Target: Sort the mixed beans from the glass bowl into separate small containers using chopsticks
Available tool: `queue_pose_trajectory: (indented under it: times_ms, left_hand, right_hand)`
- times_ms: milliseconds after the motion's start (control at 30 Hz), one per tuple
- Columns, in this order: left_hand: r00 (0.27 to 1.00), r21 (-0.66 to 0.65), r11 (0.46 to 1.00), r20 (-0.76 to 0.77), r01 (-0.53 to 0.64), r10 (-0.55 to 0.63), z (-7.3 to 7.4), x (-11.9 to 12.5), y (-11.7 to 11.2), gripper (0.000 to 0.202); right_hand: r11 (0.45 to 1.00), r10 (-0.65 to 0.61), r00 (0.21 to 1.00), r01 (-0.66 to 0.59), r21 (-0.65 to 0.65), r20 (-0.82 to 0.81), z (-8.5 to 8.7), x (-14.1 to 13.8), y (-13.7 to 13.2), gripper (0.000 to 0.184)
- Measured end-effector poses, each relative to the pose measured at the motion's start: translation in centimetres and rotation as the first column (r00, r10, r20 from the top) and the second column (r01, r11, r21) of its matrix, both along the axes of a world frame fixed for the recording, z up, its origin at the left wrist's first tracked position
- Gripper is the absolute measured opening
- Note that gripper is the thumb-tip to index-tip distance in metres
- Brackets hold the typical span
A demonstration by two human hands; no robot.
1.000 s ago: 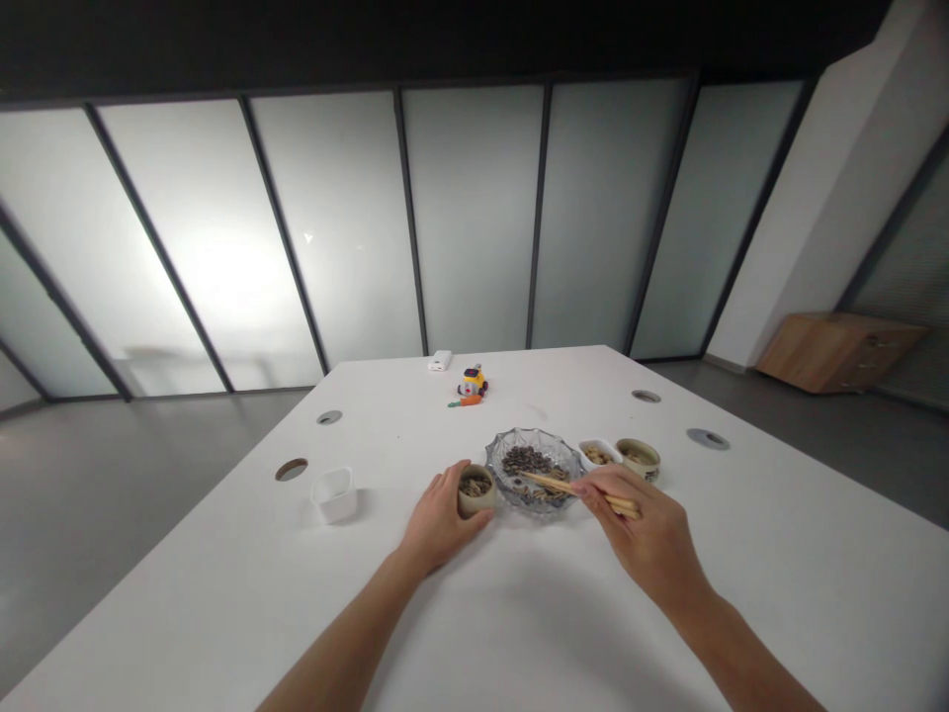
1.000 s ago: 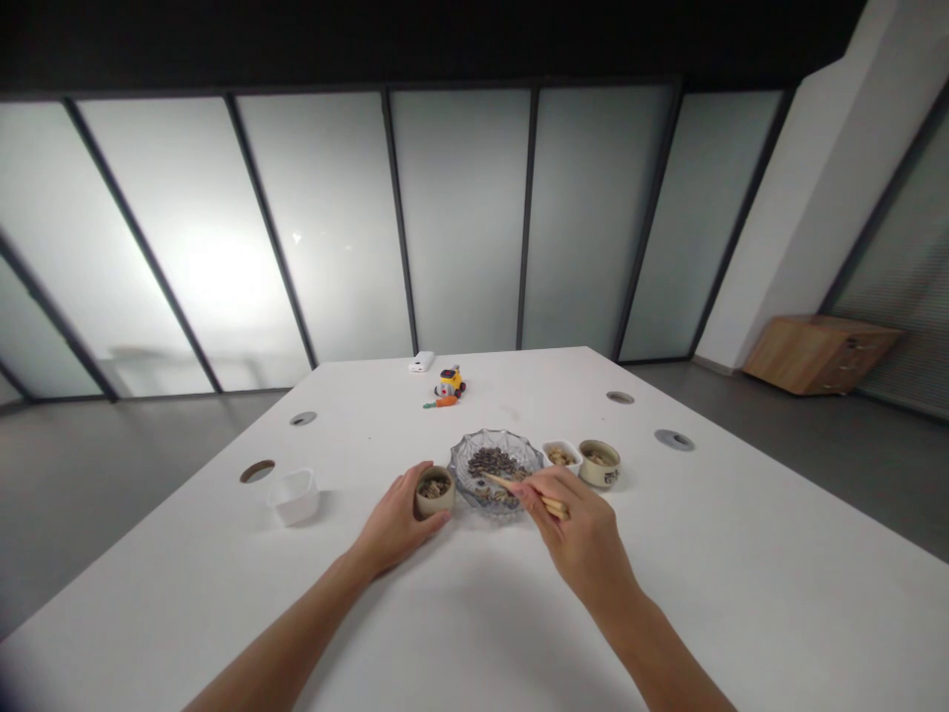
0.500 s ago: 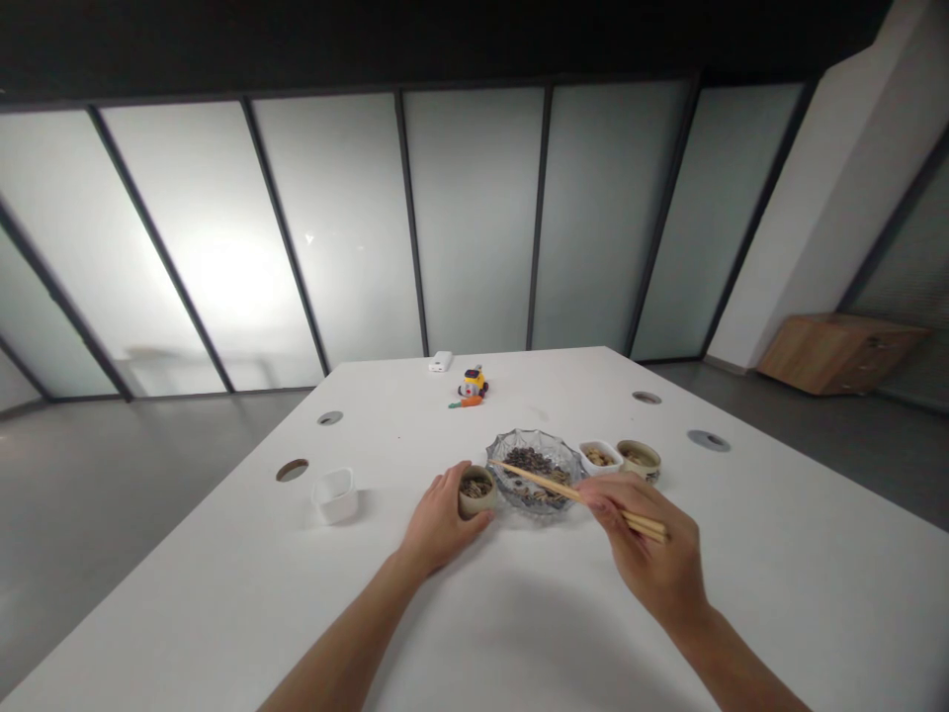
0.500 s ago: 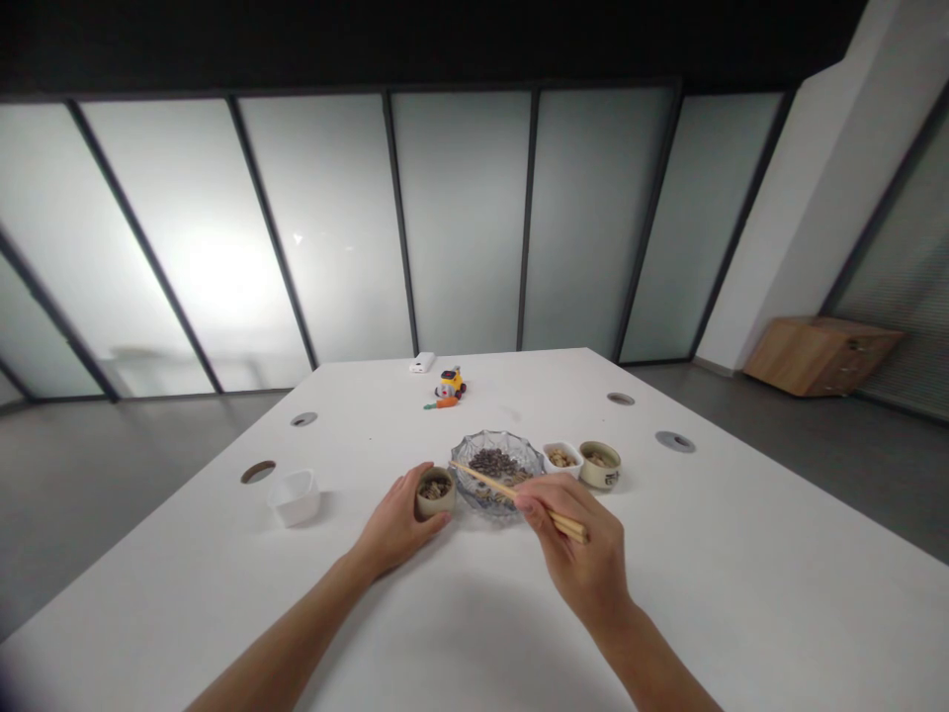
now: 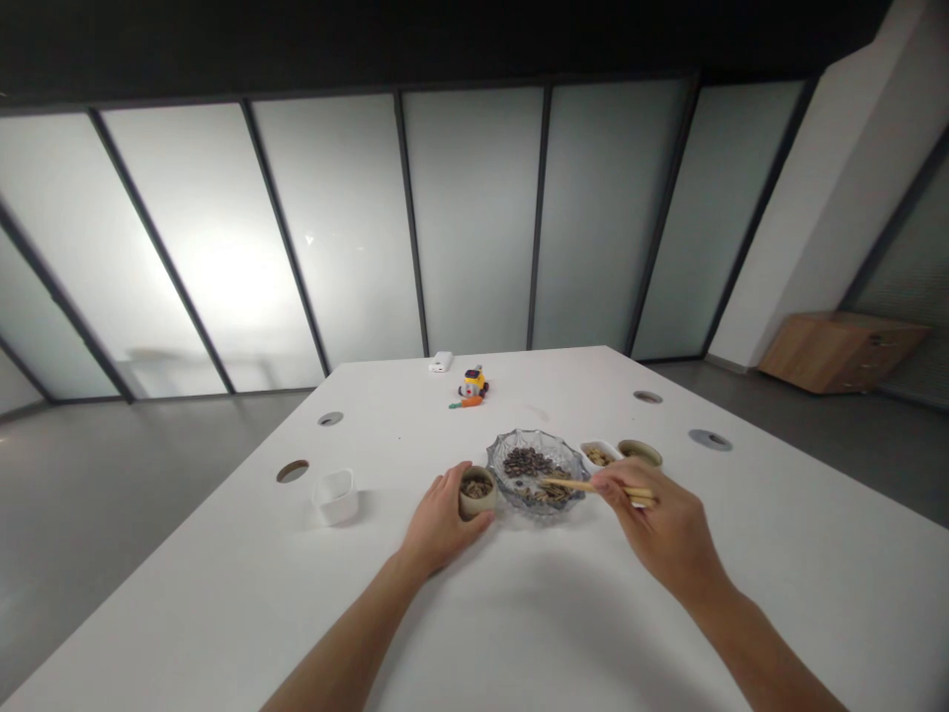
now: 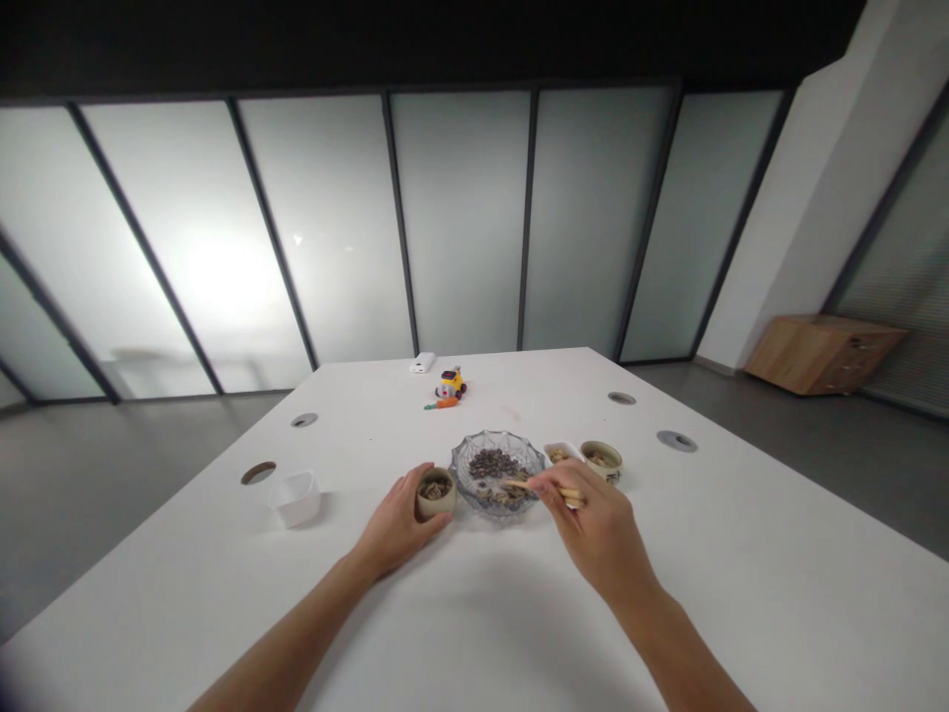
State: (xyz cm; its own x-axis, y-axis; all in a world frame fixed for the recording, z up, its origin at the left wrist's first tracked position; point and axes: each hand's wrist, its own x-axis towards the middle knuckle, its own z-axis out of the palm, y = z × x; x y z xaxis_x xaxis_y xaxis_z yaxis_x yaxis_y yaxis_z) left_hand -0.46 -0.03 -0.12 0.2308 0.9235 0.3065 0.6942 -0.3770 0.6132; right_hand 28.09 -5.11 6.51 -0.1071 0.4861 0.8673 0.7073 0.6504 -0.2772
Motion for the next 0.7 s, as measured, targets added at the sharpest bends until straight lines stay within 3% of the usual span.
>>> queue_pose_trajectory:
  times_ms: [500, 700]
  left_hand:
    - [1.0, -0.017, 1.0, 0.003, -0.001, 0.001, 0.51, 0.14, -0.28, 0.07]
    - [1.0, -0.013, 1.0, -0.003, 0.002, -0.002, 0.31, 0.03, -0.15, 0.069]
  right_hand:
    - [0.999, 0.001, 1.0, 0.0, -0.053, 0.013, -0.31, -0.22, 0.19, 0.023]
    - [0.996, -0.074, 0.997, 0.074, 0.056, -0.001, -0.32, -0.2, -0.01, 0.027]
